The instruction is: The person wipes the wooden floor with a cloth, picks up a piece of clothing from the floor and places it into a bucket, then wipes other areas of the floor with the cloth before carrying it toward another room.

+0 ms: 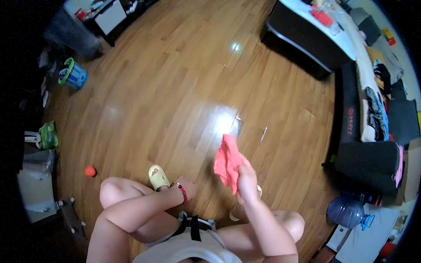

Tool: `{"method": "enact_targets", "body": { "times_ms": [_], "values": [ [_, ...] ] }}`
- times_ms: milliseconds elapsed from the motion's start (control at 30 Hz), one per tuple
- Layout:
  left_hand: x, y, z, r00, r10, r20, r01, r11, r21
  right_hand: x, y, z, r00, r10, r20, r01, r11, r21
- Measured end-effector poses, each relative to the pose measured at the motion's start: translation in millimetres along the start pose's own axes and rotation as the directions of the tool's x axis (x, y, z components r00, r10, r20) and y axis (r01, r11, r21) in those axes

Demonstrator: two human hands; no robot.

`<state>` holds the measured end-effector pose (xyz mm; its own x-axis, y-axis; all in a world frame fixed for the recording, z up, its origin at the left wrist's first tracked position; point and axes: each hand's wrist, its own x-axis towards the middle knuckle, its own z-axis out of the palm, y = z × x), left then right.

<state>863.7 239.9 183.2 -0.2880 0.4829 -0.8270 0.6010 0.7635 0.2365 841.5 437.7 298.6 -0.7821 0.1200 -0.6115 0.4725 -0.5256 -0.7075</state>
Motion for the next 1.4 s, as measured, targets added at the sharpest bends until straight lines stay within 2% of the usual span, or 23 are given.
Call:
{"method": "enact_targets", "body": {
  "times_ms": [33,133,167,267,300,400,433,533,567,700,733,833,933,967,1033,1067,1100,1167,1200,1233,1300,1367,1400],
  "values": [
    [-5.9,1.2,-5.5,0.991,0.083,-0.106,-0.081,0.996,0.028,-0.7,4.8,2.7,0.999,-0.002,-0.034,0.002,1.000,0.001],
    [0.1,-4.6,-21.0,0.892,0.189,-0.412,-0.258,0.958,-0.120,16.0,9.3,-3.3,0.989,0.032,-0.143,-0.031,0.999,0.008],
    [4.1,-10.7,-25.1,0.918,0.214,-0.334,-0.271,0.953,-0.134,26.3,9.5,-8.4,0.982,0.057,-0.179,-0.047,0.997,0.058],
    [20.7,-13.9,-20.8,0.991,-0.068,-0.112,0.066,0.997,-0.026,60.0,14.5,-13.8,0.950,0.136,-0.281,-0.098,0.985,0.144],
    [24.0,-11.6,-14.2,0.985,-0.151,-0.086,0.161,0.980,0.117,66.5,18.5,-15.4,0.940,0.157,-0.304,-0.120,0.983,0.136],
    [18.7,-3.4,-34.3,0.995,-0.097,0.040,0.097,0.995,-0.002,74.5,27.1,-17.0,0.924,0.209,-0.320,-0.181,0.977,0.116],
    [20.4,0.9,-35.4,0.997,-0.071,0.029,0.075,0.981,-0.179,74.6,30.4,-12.8,0.914,0.238,-0.329,-0.200,0.969,0.148],
    [4.8,24.9,-35.6,0.976,0.025,-0.214,-0.092,0.947,-0.307,65.1,34.2,1.3,0.888,0.291,-0.356,-0.242,0.954,0.175],
    [-2.2,32.5,-34.0,0.974,0.010,-0.226,-0.097,0.922,-0.376,55.0,43.8,2.0,0.879,0.311,-0.362,-0.269,0.949,0.162],
    [-23.2,64.5,-34.0,0.987,0.117,0.111,-0.052,0.882,-0.468,36.3,61.3,25.0,0.814,0.397,-0.424,-0.378,0.916,0.132],
    [-28.2,76.9,-28.3,0.987,0.100,0.129,-0.020,0.857,-0.515,32.2,63.0,27.5,0.797,0.421,-0.433,-0.406,0.904,0.131],
    [-35.5,93.8,-20.5,0.986,0.077,0.149,0.025,0.812,-0.584,26.1,80.2,17.4,0.853,0.327,-0.407,-0.311,0.944,0.107],
    [-35.6,61.6,-39.2,0.921,0.118,0.371,0.172,0.731,-0.660,11.9,81.2,8.6,0.896,0.201,-0.395,-0.256,0.963,-0.090],
    [-52.2,52.9,-36.2,0.993,0.002,0.120,0.075,0.767,-0.637,11.0,71.8,14.4,0.908,0.155,-0.389,-0.238,0.955,-0.175],
    [-69.9,41.6,-15.3,0.966,-0.219,-0.140,-0.061,0.332,-0.941,-13.3,40.4,39.9,0.886,0.183,-0.426,-0.224,0.973,-0.049],
    [-80.1,42.1,-15.5,0.908,-0.362,-0.212,-0.196,0.081,-0.977,-33.1,20.4,52.6,0.875,0.206,-0.439,-0.224,0.974,0.011],
    [-92.8,40.7,-29.3,0.905,-0.425,-0.022,-0.169,-0.312,-0.935,-49.9,1.2,65.3,0.858,0.278,-0.433,-0.295,0.955,0.029],
    [-132.3,34.9,-58.0,0.895,-0.435,0.100,-0.220,-0.626,-0.748,-77.9,-30.7,89.4,0.849,0.383,-0.365,-0.400,0.916,0.030],
    [-156.1,35.1,-69.1,0.897,-0.415,0.152,-0.244,-0.753,-0.611,-91.9,-43.3,100.8,0.852,0.422,-0.310,-0.440,0.898,0.013],
    [-175.4,42.4,-66.0,0.909,-0.405,0.096,-0.298,-0.794,-0.530,-110.4,-58.6,113.5,0.851,0.459,-0.257,-0.477,0.879,-0.008],
    [-238.1,48.3,-82.6,0.917,-0.398,0.040,-0.351,-0.849,-0.395,-150.2,-98.8,141.6,0.871,0.440,-0.218,-0.490,0.809,-0.325],
    [-311.0,47.1,-109.1,0.950,-0.288,0.121,-0.259,-0.942,-0.212,-185.0,-129.0,170.5,0.913,0.381,-0.146,-0.387,0.693,-0.608],
    [-338.6,51.1,-104.1,0.956,-0.278,0.095,-0.257,-0.948,-0.187,-201.9,-135.5,180.6,0.932,0.346,-0.104,-0.308,0.612,-0.728]
  ]
}}
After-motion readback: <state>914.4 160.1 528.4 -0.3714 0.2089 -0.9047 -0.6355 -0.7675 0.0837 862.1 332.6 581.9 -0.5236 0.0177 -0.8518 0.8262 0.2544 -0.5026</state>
